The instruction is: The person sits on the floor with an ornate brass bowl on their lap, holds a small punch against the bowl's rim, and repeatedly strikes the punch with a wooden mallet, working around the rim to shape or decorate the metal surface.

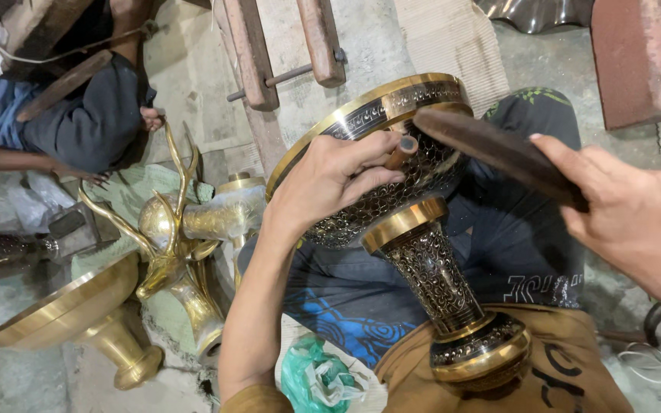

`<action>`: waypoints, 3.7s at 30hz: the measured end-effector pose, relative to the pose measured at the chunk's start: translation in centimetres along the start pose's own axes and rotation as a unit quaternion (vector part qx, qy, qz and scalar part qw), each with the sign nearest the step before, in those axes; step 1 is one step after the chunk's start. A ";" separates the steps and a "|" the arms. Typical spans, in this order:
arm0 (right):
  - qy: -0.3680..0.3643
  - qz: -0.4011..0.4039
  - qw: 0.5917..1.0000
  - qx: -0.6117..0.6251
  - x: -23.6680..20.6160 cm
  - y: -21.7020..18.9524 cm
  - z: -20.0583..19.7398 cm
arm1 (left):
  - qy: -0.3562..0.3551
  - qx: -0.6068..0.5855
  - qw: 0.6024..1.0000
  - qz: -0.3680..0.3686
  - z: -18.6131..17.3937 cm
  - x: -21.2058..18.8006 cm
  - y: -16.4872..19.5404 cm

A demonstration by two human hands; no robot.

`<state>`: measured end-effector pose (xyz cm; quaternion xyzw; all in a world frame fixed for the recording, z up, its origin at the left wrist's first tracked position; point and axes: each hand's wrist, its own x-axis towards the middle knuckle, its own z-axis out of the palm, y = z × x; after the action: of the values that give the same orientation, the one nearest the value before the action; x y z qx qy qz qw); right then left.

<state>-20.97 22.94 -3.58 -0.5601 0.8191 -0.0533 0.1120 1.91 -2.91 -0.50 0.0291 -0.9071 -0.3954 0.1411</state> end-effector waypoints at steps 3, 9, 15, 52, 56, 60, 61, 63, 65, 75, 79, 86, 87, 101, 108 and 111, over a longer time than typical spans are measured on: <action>0.080 -0.018 0.986 0.145 -0.3 -0.2 -1.0 | -0.007 0.008 1.000 -0.018 0.0 0.0 0.1; 0.123 -0.057 0.977 0.163 -0.8 -0.6 -1.9 | -0.006 0.010 1.000 -0.002 0.0 0.1 -0.2; 0.130 -0.060 0.976 0.162 -1.2 0.1 -1.1 | -0.014 0.008 1.000 -0.006 -0.1 0.0 -0.1; 0.149 -0.078 0.975 0.145 -0.5 0.7 -0.4 | -0.070 0.009 0.997 -0.019 -1.0 1.2 0.0; 0.163 -0.037 0.950 0.265 -0.6 0.8 0.1 | -0.072 0.011 0.997 -0.012 -1.0 1.3 -0.1; 0.114 0.009 0.942 0.316 -0.8 1.3 0.4 | -0.073 0.023 0.997 -0.006 -1.0 1.4 -0.2; 0.099 0.046 0.910 0.401 -0.9 1.4 0.4 | -0.069 0.021 0.997 -0.002 -1.0 1.4 -0.2; 0.105 -0.018 0.974 0.199 -1.0 1.4 0.3 | -0.078 0.031 0.996 -0.020 -1.0 1.4 -0.2; 0.118 -0.012 0.979 0.167 -0.9 1.3 0.1 | -0.080 0.031 0.996 -0.013 -1.2 1.5 -0.3; 0.097 -0.029 0.971 0.218 -0.3 0.6 -0.7 | -0.086 0.026 0.995 -0.047 -1.3 1.8 0.0; 0.089 0.067 0.928 0.354 -0.6 1.0 -0.3 | -0.081 0.028 0.996 -0.034 -1.3 1.9 0.0; 0.056 0.025 0.969 0.241 -0.7 2.5 0.8 | -0.078 0.022 0.996 -0.043 -1.1 1.6 -0.5; 0.049 0.001 0.981 0.188 -0.6 2.8 0.8 | -0.068 0.012 0.997 -0.042 -1.1 1.4 -0.5; 0.115 -0.040 0.972 0.201 0.1 1.0 -1.1 | -0.047 -0.011 0.998 -0.032 -0.6 1.1 -1.0; 0.116 -0.058 0.973 0.189 0.1 0.4 -1.3 | 0.111 0.012 0.990 -0.089 1.5 -0.6 0.2; 0.029 -0.034 0.997 0.063 0.6 0.8 -0.8 | 0.224 -0.011 0.963 -0.150 4.0 -2.1 1.4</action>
<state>-22.03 22.67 -3.08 -0.5781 0.7973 -0.1244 0.1212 2.92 1.27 -2.54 0.2513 -0.8330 -0.4058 0.2797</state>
